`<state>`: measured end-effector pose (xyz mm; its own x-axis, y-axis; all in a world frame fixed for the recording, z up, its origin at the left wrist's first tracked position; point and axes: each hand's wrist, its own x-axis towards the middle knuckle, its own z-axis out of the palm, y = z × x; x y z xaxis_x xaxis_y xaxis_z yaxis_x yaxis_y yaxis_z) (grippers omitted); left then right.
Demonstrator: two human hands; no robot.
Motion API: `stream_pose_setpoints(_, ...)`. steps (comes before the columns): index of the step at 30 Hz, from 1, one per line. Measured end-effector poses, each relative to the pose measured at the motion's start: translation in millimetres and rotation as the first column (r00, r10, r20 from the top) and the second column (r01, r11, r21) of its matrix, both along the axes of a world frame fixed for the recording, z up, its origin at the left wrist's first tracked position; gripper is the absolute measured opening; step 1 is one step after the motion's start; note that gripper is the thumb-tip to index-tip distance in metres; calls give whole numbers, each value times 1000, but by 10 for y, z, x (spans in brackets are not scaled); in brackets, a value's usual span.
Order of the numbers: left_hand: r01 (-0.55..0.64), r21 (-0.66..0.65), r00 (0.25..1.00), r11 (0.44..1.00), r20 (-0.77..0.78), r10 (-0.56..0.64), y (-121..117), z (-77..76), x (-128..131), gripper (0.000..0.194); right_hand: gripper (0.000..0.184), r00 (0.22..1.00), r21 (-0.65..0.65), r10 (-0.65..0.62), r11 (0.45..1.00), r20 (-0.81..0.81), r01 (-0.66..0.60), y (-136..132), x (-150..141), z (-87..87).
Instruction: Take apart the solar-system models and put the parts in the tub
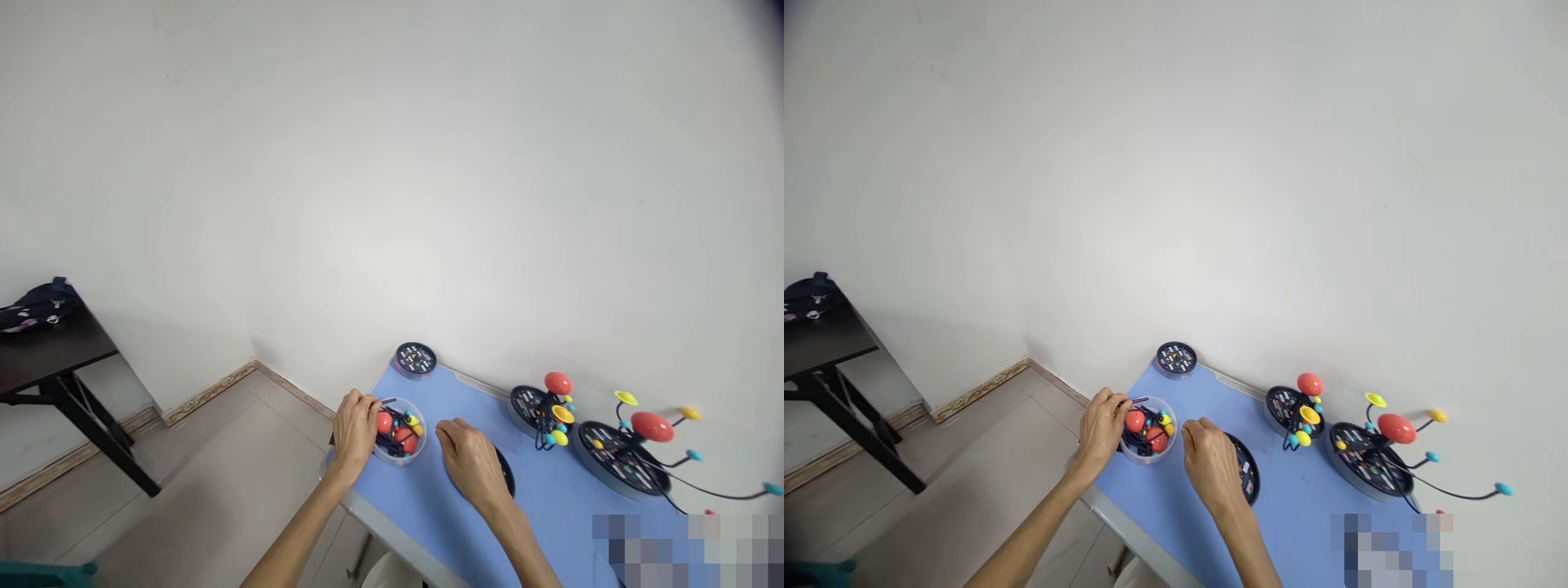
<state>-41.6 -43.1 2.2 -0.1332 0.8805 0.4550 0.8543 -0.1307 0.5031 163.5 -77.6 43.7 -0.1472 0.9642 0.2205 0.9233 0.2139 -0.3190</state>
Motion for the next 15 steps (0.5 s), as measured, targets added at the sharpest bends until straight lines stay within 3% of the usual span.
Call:
stream_pose_setpoints(5,-11,-150,974,989,-226,-24,-2,26,-21,24,36,997,25,47,999,-62,-45,-214,72,-134)
stream_pose_setpoints(11,21,-128,968,992,-247,-52,-106,129,68,30,37,990,22,63,998,-124,-61,-397,111,-208)
stream_pose_setpoints(15,50,-163,932,985,-346,-104,-72,151,218,28,34,987,8,69,998,-144,-69,-562,47,-269)
